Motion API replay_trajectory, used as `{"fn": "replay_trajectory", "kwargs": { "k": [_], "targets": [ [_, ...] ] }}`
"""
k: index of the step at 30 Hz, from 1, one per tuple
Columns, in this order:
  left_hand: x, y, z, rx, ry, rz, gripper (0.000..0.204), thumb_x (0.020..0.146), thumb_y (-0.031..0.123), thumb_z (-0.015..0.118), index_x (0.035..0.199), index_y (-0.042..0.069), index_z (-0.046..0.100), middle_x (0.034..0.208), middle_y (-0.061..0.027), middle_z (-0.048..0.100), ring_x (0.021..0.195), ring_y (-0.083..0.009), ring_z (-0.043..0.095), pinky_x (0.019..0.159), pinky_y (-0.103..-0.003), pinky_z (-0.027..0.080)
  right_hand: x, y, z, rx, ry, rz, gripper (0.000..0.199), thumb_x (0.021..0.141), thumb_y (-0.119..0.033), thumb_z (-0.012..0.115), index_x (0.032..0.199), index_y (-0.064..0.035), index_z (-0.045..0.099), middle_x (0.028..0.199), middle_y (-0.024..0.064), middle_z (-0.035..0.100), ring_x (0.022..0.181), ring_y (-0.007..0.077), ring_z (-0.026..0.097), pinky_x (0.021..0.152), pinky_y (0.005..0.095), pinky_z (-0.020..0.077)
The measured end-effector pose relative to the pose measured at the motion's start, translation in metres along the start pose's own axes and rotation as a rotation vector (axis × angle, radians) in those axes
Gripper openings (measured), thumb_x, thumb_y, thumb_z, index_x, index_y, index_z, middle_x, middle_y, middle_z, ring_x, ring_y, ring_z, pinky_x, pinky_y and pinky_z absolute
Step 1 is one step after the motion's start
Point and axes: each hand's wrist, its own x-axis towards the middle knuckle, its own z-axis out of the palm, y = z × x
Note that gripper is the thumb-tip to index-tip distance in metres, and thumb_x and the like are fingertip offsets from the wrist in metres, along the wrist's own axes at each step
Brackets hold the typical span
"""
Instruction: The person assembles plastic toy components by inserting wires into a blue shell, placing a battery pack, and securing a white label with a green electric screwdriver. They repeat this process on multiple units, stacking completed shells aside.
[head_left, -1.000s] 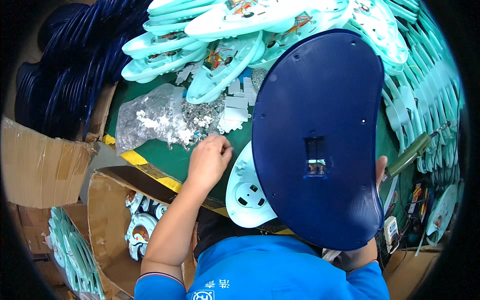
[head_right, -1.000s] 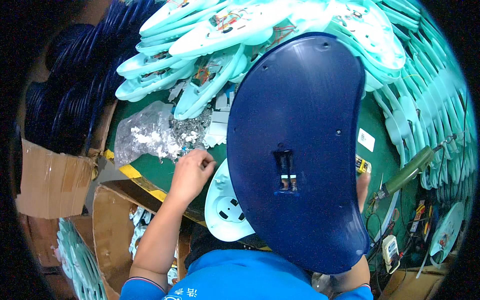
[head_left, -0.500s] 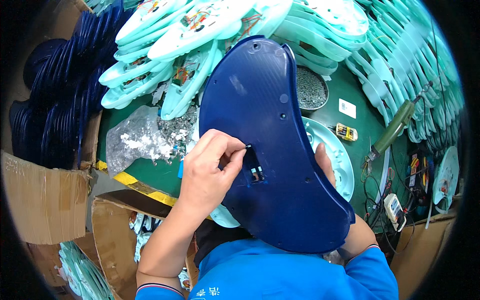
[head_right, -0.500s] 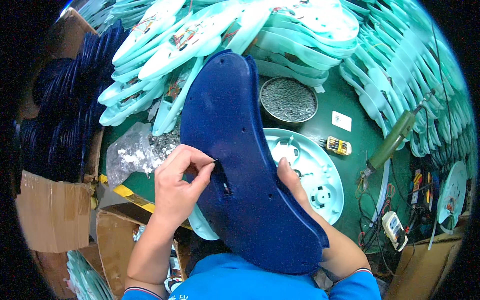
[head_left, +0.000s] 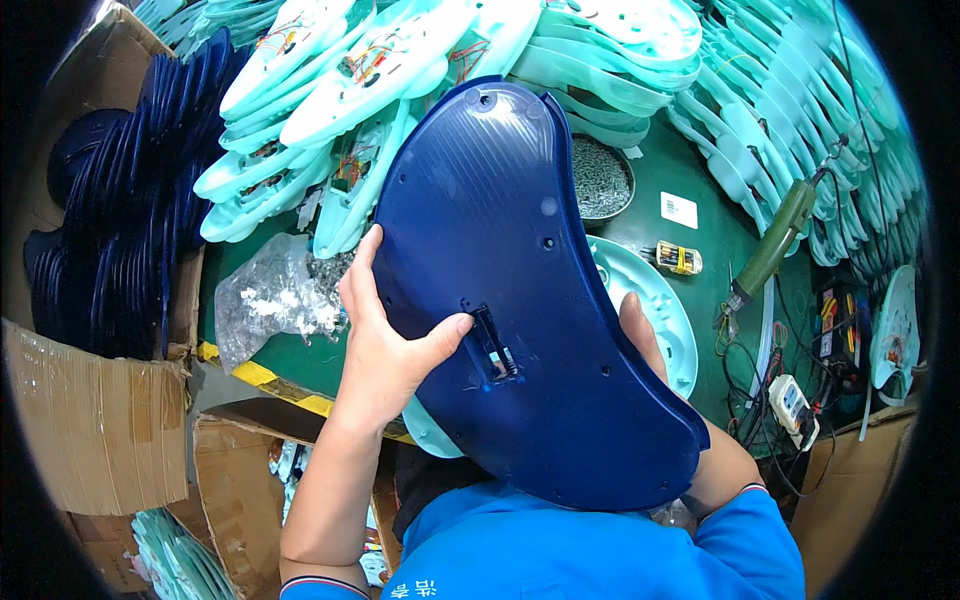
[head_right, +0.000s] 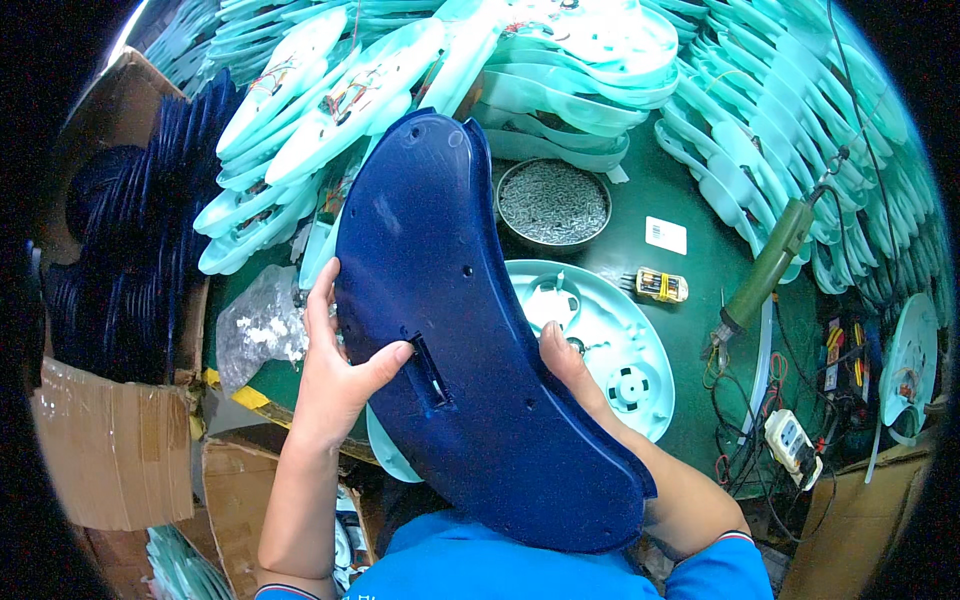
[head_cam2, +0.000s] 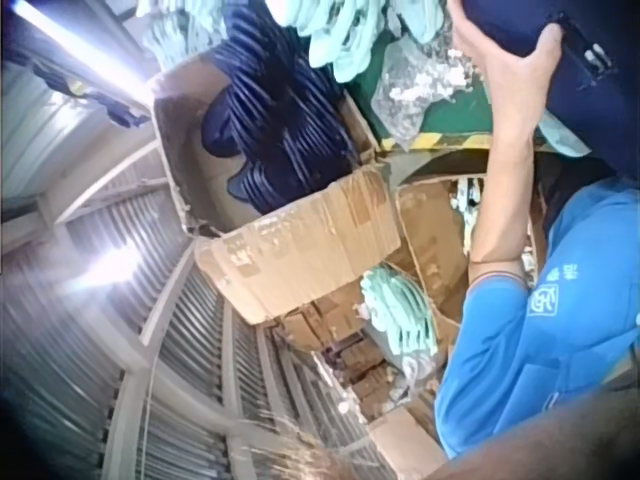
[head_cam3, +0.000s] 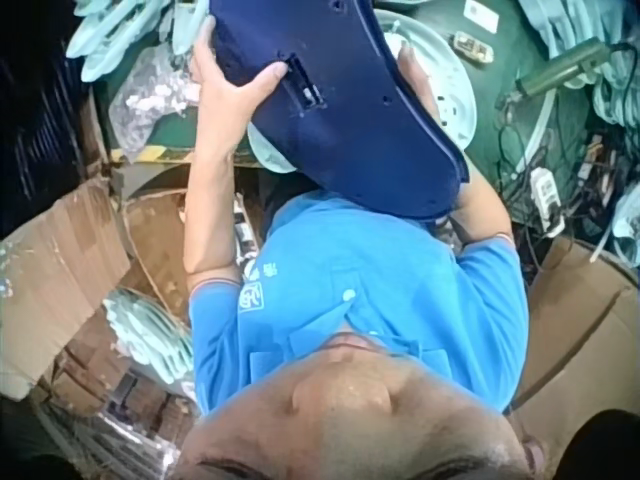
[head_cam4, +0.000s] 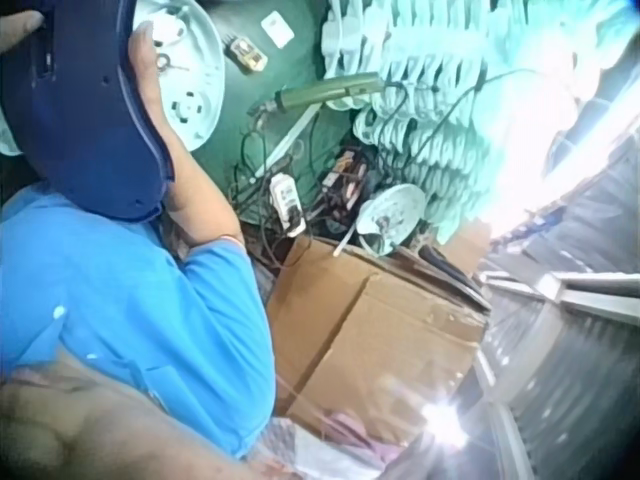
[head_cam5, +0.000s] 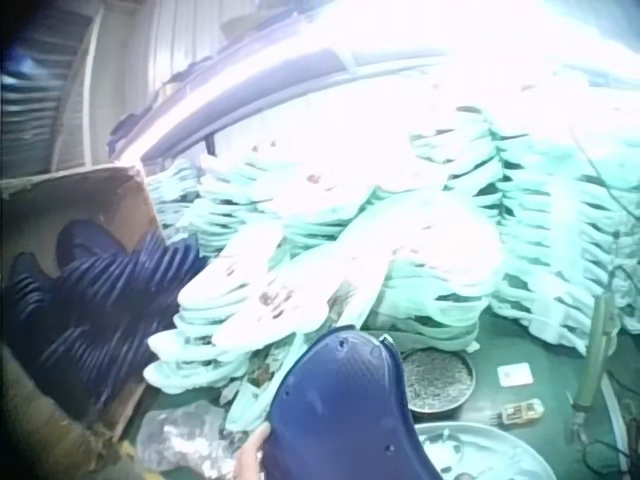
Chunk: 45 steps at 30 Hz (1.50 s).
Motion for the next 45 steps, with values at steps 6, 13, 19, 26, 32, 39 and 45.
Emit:
{"fn": "replay_trajectory", "kwargs": {
  "k": [6,13,19,26,32,39,45],
  "targets": [
    [0.001,0.009,0.005,-0.025,-0.05,-0.018,0.118,0.071,0.037,0.089,0.16,0.008,0.017,0.155,-0.0253,0.027,0.143,-0.0368,0.035,0.116,-0.047,0.035,0.011,0.003,-0.016,-0.038,-0.082,-0.074,0.11,0.084,-0.085,0.048,0.157,-0.005,0.031,0.15,0.0228,0.046,0.135,0.0347,0.051,0.11,0.049,0.046],
    [0.007,0.02,0.013,-0.244,-0.153,0.083,0.119,0.073,0.036,0.088,0.161,0.01,0.012,0.15,-0.0222,0.032,0.137,-0.0343,0.042,0.113,-0.046,0.041,-0.003,-0.011,-0.006,-0.192,-0.12,-0.087,0.143,0.054,-0.093,0.069,0.155,-0.0007,0.03,0.147,0.0202,0.049,0.134,0.0314,0.052,0.111,0.0433,0.0445],
    [0.016,0.05,0.027,0.542,0.239,0.717,0.095,0.075,0.055,0.084,0.149,0.009,0.046,0.142,-0.021,0.046,0.133,-0.0331,0.047,0.109,-0.046,0.041,-0.013,-0.031,-0.011,-0.353,-0.067,-0.287,0.155,0.04,-0.092,0.074,0.153,0.0043,0.029,0.145,0.0159,0.051,0.127,0.0242,0.055,0.107,0.0382,0.0456],
    [-0.015,0.09,0.054,0.1,-0.408,0.719,0.1,0.061,0.032,0.089,0.149,0.009,0.048,0.128,-0.0189,0.049,0.116,-0.035,0.048,0.106,-0.046,0.037,-0.025,-0.045,-0.03,-0.49,0.135,-0.528,0.125,0.05,-0.056,0.089,0.149,-0.0015,0.035,0.144,0.0156,0.05,0.13,0.0282,0.052,0.108,0.043,0.0437],
    [-0.004,0.059,0.05,0.562,-0.49,0.712,0.085,0.065,0.029,0.08,0.146,0.024,0.053,0.127,-0.0205,0.045,0.122,-0.0417,0.044,0.116,-0.057,0.026,-0.028,-0.089,-0.149,-1.87,0.625,-0.634,0.091,0.064,-0.028,0.091,0.141,-0.0068,0.047,0.133,0.0151,0.059,0.123,0.0307,0.057,0.1,0.0434,0.0472],
    [0.008,0.0,0.053,0.724,-0.355,0.644,0.075,0.069,0.022,0.081,0.138,0.011,0.054,0.138,-0.0163,0.049,0.133,-0.0383,0.042,0.116,-0.056,0.029,-0.005,-0.08,-0.185,-1.969,0.777,-0.593,0.043,0.079,-0.006,0.076,0.118,-0.0085,0.06,0.108,0.0159,0.066,0.102,0.0376,0.064,0.086,0.0464,0.0513],
    [-0.022,-0.009,0.063,0.493,-0.245,0.692,0.044,0.077,0.014,0.079,0.119,0.008,0.066,0.125,-0.0126,0.063,0.116,-0.0326,0.057,0.099,-0.047,0.044,0.023,-0.092,-0.121,-1.126,0.53,-0.989,0.036,0.085,-0.008,0.066,0.12,-0.0072,0.068,0.112,0.0122,0.061,0.099,0.0257,0.065,0.091,0.0337,0.0508]
  ]
}}
